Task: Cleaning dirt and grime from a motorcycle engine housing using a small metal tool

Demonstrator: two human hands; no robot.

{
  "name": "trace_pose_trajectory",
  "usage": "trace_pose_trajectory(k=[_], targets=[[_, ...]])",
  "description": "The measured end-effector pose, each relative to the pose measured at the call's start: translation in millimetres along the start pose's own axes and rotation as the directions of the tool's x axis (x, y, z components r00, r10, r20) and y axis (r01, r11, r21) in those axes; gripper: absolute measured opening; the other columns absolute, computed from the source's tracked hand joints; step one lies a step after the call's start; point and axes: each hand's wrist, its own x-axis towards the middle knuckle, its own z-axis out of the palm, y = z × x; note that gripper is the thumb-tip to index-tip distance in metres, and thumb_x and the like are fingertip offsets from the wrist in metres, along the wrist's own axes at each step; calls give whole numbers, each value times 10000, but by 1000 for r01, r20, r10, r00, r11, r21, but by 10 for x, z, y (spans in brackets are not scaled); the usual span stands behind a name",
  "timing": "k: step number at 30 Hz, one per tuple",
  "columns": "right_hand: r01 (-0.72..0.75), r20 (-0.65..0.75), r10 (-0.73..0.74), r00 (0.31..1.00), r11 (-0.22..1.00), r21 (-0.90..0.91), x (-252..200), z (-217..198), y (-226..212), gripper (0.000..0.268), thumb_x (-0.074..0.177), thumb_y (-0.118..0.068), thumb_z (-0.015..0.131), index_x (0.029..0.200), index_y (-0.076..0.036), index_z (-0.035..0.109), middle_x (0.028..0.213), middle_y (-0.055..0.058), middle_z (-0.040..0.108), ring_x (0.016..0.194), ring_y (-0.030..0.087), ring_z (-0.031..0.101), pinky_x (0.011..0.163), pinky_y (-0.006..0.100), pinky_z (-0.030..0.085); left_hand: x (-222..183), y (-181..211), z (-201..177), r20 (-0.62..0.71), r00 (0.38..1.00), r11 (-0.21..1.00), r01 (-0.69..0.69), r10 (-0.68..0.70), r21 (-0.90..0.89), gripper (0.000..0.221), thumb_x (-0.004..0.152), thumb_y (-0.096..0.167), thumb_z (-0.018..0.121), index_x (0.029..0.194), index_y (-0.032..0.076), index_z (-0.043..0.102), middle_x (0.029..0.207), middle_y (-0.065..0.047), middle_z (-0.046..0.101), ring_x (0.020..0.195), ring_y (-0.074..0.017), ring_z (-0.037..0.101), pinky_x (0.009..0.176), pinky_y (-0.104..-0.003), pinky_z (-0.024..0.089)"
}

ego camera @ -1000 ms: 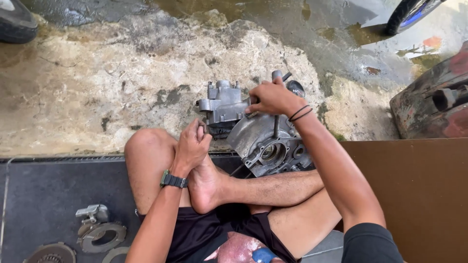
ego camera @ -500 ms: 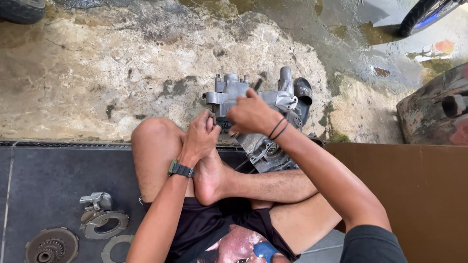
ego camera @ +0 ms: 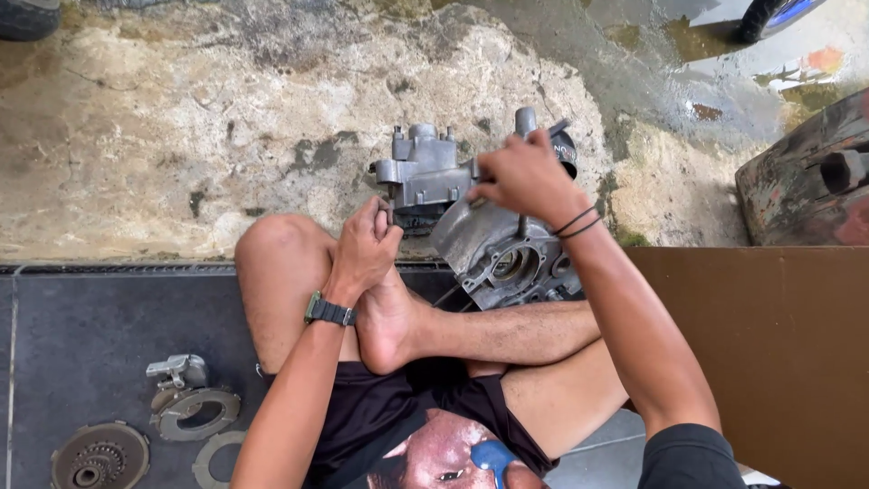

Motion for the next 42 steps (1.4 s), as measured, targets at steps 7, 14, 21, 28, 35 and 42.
trace_pose_trajectory(k=[7, 14, 21, 28, 35, 42], targets=[[136, -98, -129, 987, 988, 73, -254, 219, -285, 281, 861, -529, 743, 915, -254, 718, 848, -1, 741, 1024, 230, 647, 1065, 513, 366, 30, -16, 25, 17, 1000, 1000, 8, -8, 9, 110, 786, 145, 591, 846, 112, 505, 742, -176, 569, 804, -404, 641, 780, -485, 510], [89, -244, -72, 967, 994, 60, -379, 249, -444, 312, 858, -517, 749, 883, -215, 672, 794, -6, 710, 974, 225, 616, 1013, 499, 349, 17, -23, 60, -10, 1000, 1000, -23, 23, 7, 115, 787, 141, 593, 851, 91, 511, 756, -208, 576, 812, -426, 640, 776, -493, 509], [-43, -327, 62, 943, 997, 65, -221, 476, 181, 354, 881, -591, 711, 899, -237, 691, 796, 33, 727, 981, 267, 657, 1009, 527, 378, 31, -89, 49, -21, 1000, 1000, -22, 22, 14, 117, 777, 140, 600, 851, 101, 519, 748, -181, 567, 808, -387, 640, 788, -463, 511], [123, -364, -87, 927, 989, 77, -386, 474, -153, 405, 844, -613, 700, 869, -210, 677, 784, 54, 719, 933, 272, 680, 974, 514, 423, 24, -116, 42, -20, 1000, 1000, -22, 22, 16, 123, 773, 136, 606, 844, 93, 516, 748, -195, 573, 812, -395, 644, 785, -470, 513], [23, -419, 70, 905, 977, 211, -574, 666, -404, 354, 823, -606, 735, 879, -260, 689, 770, -18, 704, 954, 195, 594, 977, 456, 336, 17, -116, 73, -13, 999, 998, -47, 48, 28, 102, 782, 124, 594, 844, 98, 517, 737, -170, 567, 789, -381, 637, 790, -476, 512], [-153, -497, 253, 830, 960, 233, -514, 1113, -155, 388, 826, -625, 749, 894, -254, 656, 763, -30, 632, 907, 196, 559, 963, 465, 331, 10, 49, 46, -23, 1000, 999, 5, -4, 48, 99, 798, 141, 584, 857, 87, 525, 741, -192, 566, 802, -408, 628, 799, -498, 502]])
